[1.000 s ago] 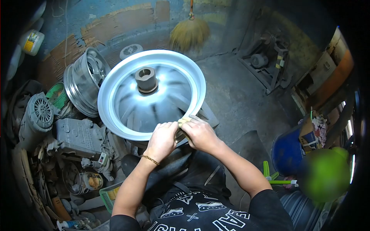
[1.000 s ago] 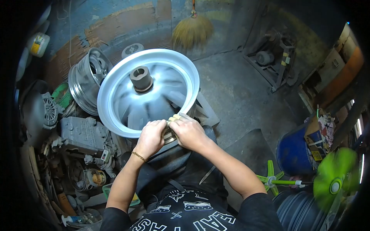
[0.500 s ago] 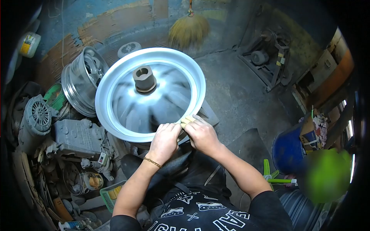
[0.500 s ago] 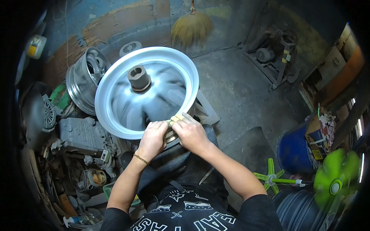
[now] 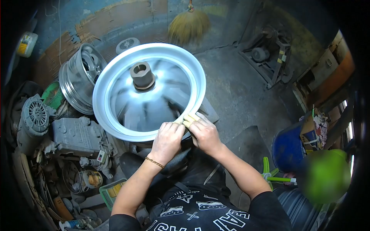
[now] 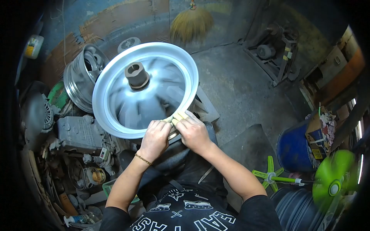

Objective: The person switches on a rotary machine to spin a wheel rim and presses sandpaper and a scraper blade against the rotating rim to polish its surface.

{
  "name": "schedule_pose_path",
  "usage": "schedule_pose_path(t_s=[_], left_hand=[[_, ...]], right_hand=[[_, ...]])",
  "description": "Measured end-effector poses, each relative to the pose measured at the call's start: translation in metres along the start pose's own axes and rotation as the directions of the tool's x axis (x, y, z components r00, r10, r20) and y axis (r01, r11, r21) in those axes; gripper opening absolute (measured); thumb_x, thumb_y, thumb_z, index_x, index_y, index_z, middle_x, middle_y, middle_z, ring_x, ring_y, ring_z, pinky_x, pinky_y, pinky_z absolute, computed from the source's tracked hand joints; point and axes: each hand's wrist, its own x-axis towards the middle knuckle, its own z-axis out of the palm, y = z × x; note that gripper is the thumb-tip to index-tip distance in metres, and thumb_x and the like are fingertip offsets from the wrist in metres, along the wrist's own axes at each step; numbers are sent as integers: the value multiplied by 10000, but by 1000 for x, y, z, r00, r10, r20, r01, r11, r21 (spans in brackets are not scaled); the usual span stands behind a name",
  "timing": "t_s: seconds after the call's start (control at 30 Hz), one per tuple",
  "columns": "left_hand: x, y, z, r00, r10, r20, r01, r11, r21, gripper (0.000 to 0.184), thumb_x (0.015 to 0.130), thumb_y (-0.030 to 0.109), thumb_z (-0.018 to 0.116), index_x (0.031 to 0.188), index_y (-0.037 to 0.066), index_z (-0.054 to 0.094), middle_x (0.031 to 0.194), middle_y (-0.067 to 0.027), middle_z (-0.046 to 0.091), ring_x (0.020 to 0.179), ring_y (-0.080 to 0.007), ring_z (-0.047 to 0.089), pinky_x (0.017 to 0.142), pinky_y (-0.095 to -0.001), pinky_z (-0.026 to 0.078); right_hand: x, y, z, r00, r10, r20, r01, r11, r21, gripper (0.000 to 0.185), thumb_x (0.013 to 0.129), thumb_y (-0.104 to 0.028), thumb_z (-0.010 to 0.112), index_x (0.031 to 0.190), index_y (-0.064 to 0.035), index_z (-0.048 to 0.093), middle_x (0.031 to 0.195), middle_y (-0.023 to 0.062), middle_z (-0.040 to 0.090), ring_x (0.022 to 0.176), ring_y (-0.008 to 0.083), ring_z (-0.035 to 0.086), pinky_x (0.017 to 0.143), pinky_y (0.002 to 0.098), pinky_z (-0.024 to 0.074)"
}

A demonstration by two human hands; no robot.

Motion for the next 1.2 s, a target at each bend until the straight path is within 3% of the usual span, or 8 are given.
schedule_pose_path(t_s=[0.1, 0.33, 0.4, 0.5, 0.6, 0.83, 1.2], left_hand=[[2, 1, 3, 1000, 21, -13, -21, 1000, 16, 151, 735, 9, 590, 883, 26, 573, 876, -128, 614, 884, -291, 596, 842, -390, 465], [5, 3, 10, 996, 68, -50, -66, 997, 38, 78, 766, 44, 580, 843, 32, 574, 839, -117, 596, 841, -274, 596, 819, -383, 474], [5, 4, 10, 996, 79, -39, -77, 995, 60, 67, 776, 62, 578, 839, 38, 576, 835, -111, 594, 834, -261, 596, 818, -379, 475], [7, 5, 9, 996, 82, -45, -78, 994, 73, 67, 782, 69, 575, 841, 37, 579, 844, -111, 601, 839, -254, 599, 826, -373, 477], [8, 7, 10, 994, 92, -58, -87, 993, 84, 66, 786, 77, 576, 839, 39, 587, 852, -109, 604, 836, -251, 598, 829, -371, 478], [15, 8, 12, 988, 126, -92, -121, 991, 53, 105, 782, 51, 631, 879, 13, 625, 822, -123, 605, 806, -285, 610, 827, -399, 490], [28, 7, 24, 978, 209, -13, -205, 970, 134, 177, 805, 91, 588, 948, 10, 656, 1067, -139, 682, 937, -266, 656, 944, -391, 494]], right_hand=[[-1, 1, 1, 999, -3, -49, 2, 1000, -23, 231, 784, -28, 592, 995, 0, 683, 986, 174, 706, 1001, 320, 682, 1027, 472, 488], [-13, 6, 5, 997, 33, -76, -33, 999, 1, 274, 752, -4, 634, 1021, 8, 683, 1081, 182, 706, 1054, 325, 677, 1039, 477, 483], [-17, 8, 8, 995, 56, -78, -52, 997, 50, 405, 701, 60, 640, 1100, 12, 691, 1151, 187, 693, 1120, 344, 655, 1050, 492, 465], [-17, 7, 9, 991, 69, -114, -59, 995, 84, 427, 691, 76, 634, 1111, 23, 689, 1175, 199, 686, 1149, 356, 644, 1053, 491, 460], [-20, 8, 12, 985, 54, -161, -47, 998, 52, 369, 736, 21, 658, 1105, 20, 685, 1165, 199, 688, 1121, 343, 658, 1033, 485, 481], [-29, 12, 21, 975, 69, -212, -59, 997, 51, 344, 748, 41, 645, 1087, 28, 693, 1174, 223, 679, 1148, 374, 644, 1035, 489, 475], [-37, 14, 35, 919, 218, -330, -198, 976, 93, 277, 818, 38, 637, 1091, 39, 684, 1149, 241, 681, 1123, 388, 651, 1019, 494, 485]])
